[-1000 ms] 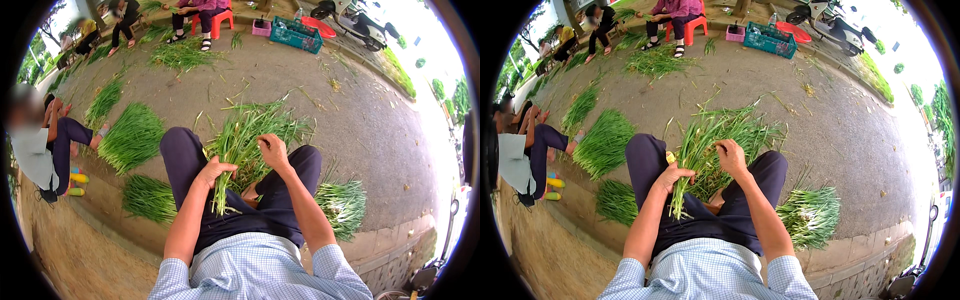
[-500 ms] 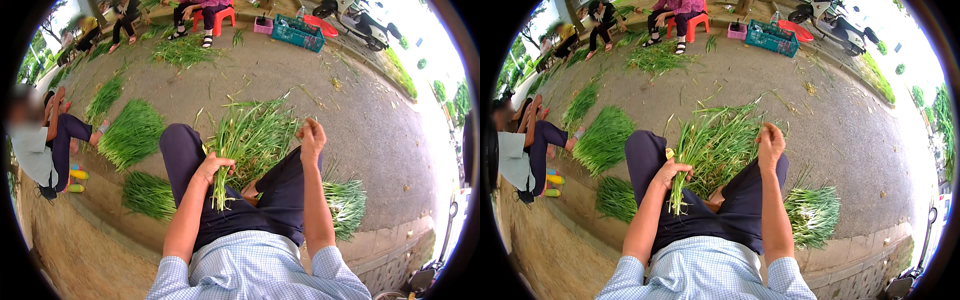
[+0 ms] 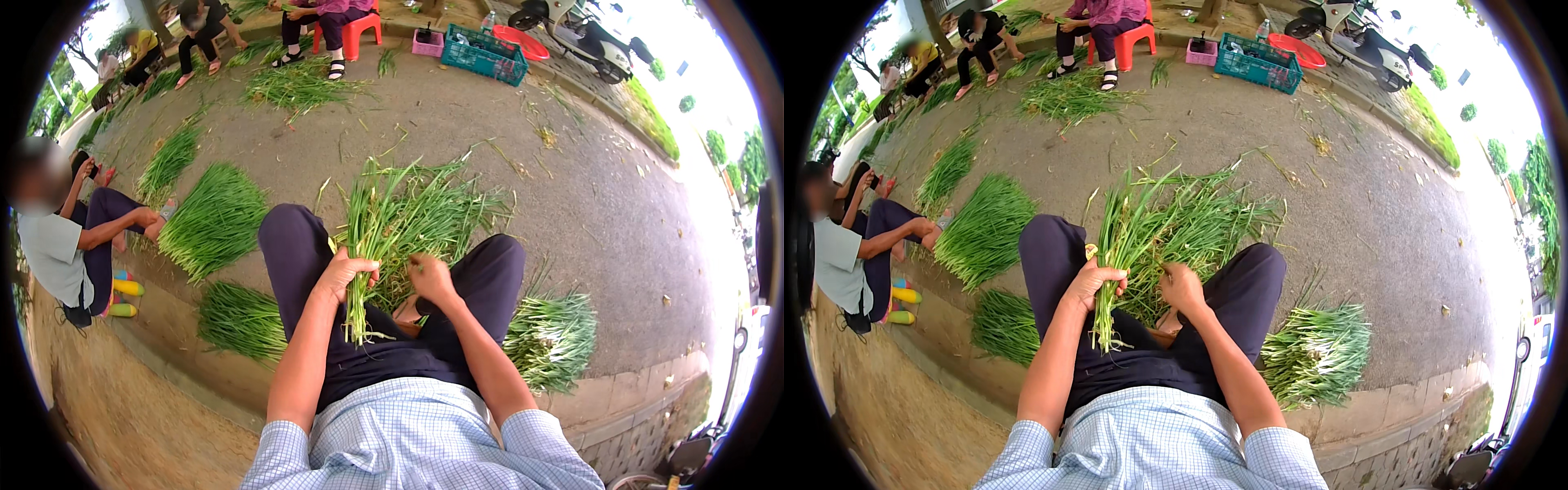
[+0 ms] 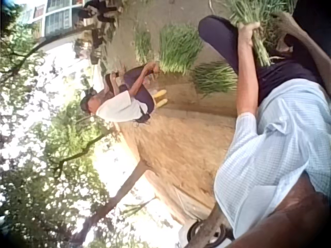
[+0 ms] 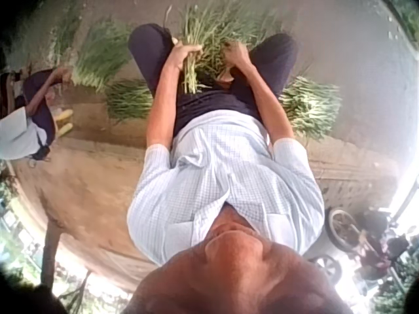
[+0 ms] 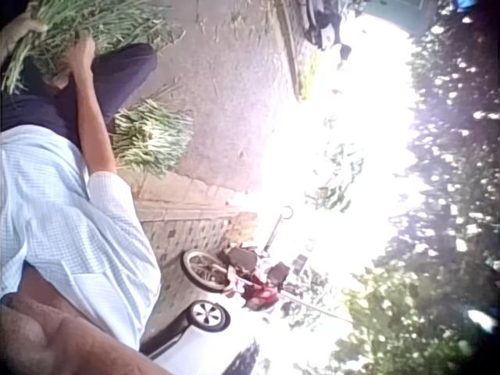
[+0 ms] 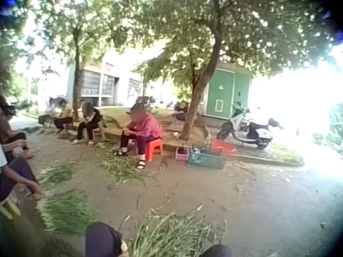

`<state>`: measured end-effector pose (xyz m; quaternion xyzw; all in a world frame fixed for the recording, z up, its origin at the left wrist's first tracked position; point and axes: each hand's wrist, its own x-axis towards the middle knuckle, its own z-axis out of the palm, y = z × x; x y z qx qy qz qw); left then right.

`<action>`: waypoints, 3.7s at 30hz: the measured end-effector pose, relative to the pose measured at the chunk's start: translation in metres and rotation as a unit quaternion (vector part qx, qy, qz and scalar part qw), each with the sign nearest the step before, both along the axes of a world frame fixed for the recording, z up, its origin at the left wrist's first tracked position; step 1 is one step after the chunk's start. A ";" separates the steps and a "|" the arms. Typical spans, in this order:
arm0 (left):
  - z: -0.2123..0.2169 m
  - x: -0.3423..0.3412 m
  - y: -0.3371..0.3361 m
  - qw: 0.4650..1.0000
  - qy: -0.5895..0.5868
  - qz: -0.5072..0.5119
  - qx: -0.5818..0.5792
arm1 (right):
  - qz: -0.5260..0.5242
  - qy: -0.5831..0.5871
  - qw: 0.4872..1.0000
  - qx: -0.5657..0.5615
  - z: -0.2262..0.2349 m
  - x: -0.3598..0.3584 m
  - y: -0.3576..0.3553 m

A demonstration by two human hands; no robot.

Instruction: The person cleans a bundle of green stalks by hand, pulling off dry outer layers and sorting through the bunch while sitting with others.

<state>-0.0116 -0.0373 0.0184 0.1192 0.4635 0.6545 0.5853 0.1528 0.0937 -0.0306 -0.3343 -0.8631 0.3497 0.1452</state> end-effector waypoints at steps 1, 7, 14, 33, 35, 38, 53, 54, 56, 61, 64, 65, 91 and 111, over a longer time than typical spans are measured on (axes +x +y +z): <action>-0.001 0.000 -0.002 1.000 0.003 0.002 -0.014 | -0.058 0.101 0.992 -0.054 0.019 -0.006 0.003; 0.006 0.003 0.001 0.999 0.027 -0.030 -0.025 | -0.060 0.113 0.986 -0.107 0.078 -0.047 0.008; 0.007 0.004 0.002 0.995 0.067 -0.063 -0.031 | -0.093 0.040 0.992 -0.077 0.065 -0.066 0.013; -0.007 0.004 0.005 0.989 0.074 -0.072 -0.104 | -0.242 0.270 0.796 -0.485 0.037 -0.032 0.036; -0.006 0.004 0.005 0.989 0.076 -0.078 -0.098 | -0.264 0.281 0.792 -0.473 0.037 -0.027 0.041; -0.007 0.003 0.004 0.990 0.078 -0.081 -0.087 | -0.270 0.319 0.772 -0.478 0.036 -0.019 0.055; -0.015 -0.001 0.003 0.993 0.060 -0.032 -0.093 | -0.407 0.567 0.665 -0.267 0.046 0.064 0.125; -0.022 -0.003 0.003 0.994 0.055 -0.023 -0.088 | -0.396 0.562 0.681 -0.251 0.046 0.064 0.120; -0.022 -0.004 0.003 0.995 0.044 -0.015 -0.087 | -0.368 0.518 0.735 -0.237 0.056 0.052 0.098; -0.016 -0.005 0.002 0.996 0.036 -0.005 -0.078 | -0.181 0.105 0.959 -0.189 0.012 0.019 0.043; -0.014 -0.005 0.002 0.996 0.043 -0.018 -0.073 | 0.072 -0.148 0.986 -0.010 -0.036 0.007 0.010; -0.012 -0.006 0.001 0.996 0.042 -0.018 -0.070 | 0.165 -0.213 0.963 -0.022 -0.039 0.002 0.003; 0.013 0.007 0.000 0.984 0.087 -0.149 -0.041 | -0.073 0.028 0.996 -0.050 0.044 -0.037 0.078; 0.005 0.003 0.001 0.984 0.099 -0.136 -0.054 | -0.233 0.198 0.928 -0.214 0.046 0.003 0.122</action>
